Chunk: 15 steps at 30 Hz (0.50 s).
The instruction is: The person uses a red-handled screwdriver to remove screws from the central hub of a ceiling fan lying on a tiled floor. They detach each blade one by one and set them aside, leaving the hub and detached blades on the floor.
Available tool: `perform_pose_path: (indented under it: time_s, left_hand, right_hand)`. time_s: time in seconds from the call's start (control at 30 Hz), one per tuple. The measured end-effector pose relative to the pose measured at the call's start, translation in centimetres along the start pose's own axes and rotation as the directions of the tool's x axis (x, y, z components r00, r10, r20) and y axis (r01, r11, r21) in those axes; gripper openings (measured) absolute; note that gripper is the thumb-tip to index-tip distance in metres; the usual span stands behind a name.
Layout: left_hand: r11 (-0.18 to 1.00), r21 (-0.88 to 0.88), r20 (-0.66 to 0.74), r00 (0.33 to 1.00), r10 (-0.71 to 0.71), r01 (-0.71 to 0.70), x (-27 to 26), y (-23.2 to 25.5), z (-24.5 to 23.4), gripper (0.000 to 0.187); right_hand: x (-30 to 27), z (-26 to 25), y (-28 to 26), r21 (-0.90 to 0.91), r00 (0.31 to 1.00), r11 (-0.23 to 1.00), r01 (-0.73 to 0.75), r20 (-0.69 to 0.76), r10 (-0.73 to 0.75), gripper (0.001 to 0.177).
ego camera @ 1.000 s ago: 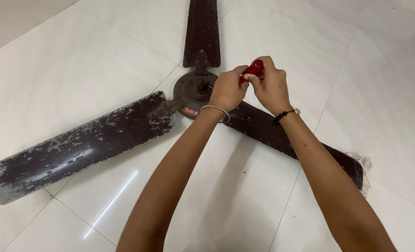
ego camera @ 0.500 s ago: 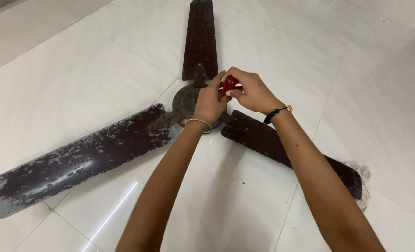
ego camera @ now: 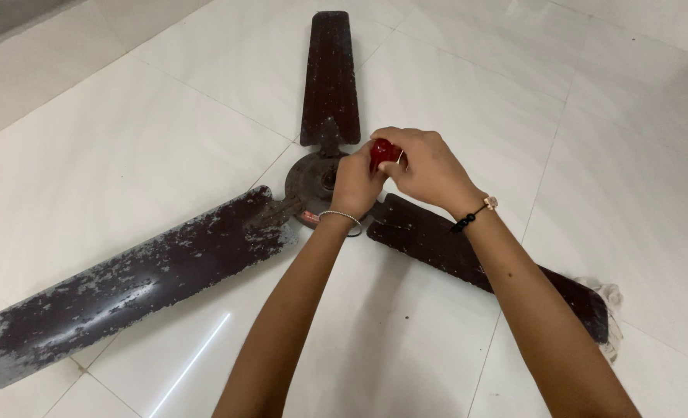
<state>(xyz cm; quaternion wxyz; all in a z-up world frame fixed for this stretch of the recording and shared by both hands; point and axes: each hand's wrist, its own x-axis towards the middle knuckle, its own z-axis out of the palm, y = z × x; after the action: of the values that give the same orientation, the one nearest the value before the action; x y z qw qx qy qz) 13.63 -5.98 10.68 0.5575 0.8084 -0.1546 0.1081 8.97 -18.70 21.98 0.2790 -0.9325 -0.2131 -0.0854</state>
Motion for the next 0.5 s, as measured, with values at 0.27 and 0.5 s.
perform_pose_path:
  time_s: [0.27,0.5]
  left_hand:
    - [0.994,-0.084,0.01,0.997,0.077,-0.076,-0.2,-0.2,0.2,0.034]
    - [0.999,-0.034,-0.018,0.999,0.03,-0.03,0.1,0.2,-0.1,0.035]
  right_hand:
    - [0.0,0.9,0.5,-0.159,0.991,0.986,0.044,-0.114,-0.062,0.019]
    - [0.1,1.0,0.2,-0.172,0.99,0.984,-0.053,-0.136,0.03,0.023]
